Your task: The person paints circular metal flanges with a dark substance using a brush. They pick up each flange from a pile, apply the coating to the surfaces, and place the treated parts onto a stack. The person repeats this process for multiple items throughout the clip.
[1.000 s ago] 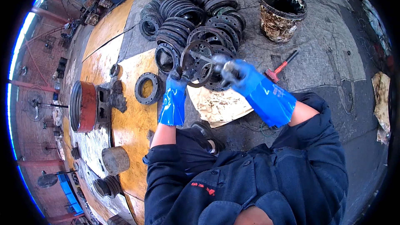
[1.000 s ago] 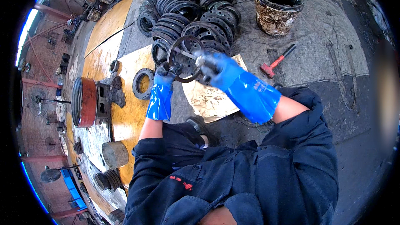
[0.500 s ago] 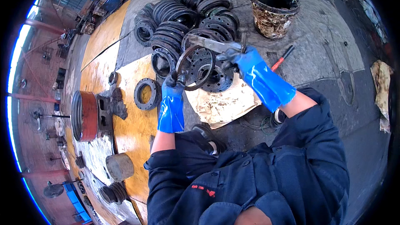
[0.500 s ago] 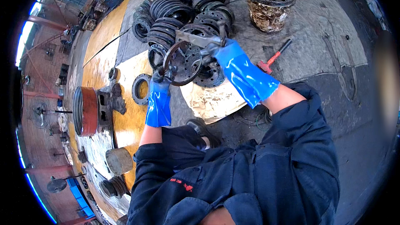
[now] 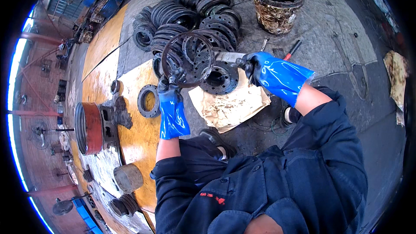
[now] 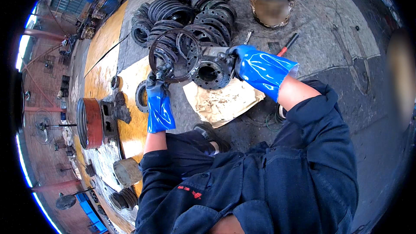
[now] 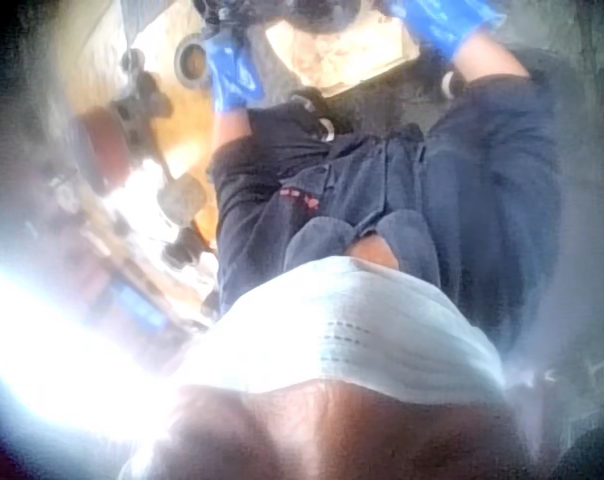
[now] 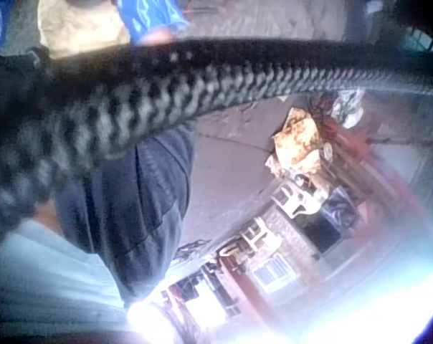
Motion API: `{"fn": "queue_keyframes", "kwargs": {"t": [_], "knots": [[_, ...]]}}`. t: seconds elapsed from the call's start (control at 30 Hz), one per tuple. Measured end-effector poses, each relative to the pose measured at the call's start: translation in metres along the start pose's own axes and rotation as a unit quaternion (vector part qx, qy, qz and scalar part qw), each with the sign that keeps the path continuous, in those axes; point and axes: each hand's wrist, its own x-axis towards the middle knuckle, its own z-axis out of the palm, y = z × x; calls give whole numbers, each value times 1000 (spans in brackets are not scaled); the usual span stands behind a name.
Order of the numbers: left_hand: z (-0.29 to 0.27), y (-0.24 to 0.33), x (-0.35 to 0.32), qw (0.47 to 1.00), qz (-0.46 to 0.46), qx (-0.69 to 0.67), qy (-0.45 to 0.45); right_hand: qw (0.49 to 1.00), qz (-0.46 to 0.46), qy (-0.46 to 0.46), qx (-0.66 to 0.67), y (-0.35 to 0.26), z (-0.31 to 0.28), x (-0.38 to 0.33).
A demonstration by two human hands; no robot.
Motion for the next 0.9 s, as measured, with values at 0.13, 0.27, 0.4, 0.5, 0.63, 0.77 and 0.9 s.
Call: {"fn": "queue_keyframes", "kwargs": {"t": [0.13, 0.27, 0.4, 0.5, 0.63, 0.77, 0.9], "knots": [[-10, 0, 1, 1000, 6, 12, 23, 999, 33, 29, 19, 26, 30, -24], [2, -4, 7, 999, 21, -26, 39, 991, 21, 30, -130, 11, 6, -11], [-7, -14, 18, 998, 53, -12, 11, 931, -227, 103, -265, -63, -38, 34], [-46, -31, 27, 977, 134, 163, -17, 934, -309, 180, -15, -132, -34, 34], [-66, -22, 23, 996, -29, -51, -72, 886, -457, -72, 18, -170, -34, 12], [-54, -26, 26, 994, -54, -67, -62, 875, -415, 16, 251, -218, -133, 34], [-18, -10, -1, 987, 63, 145, 29, 662, -246, -61, 706, -212, -156, 49]]}}
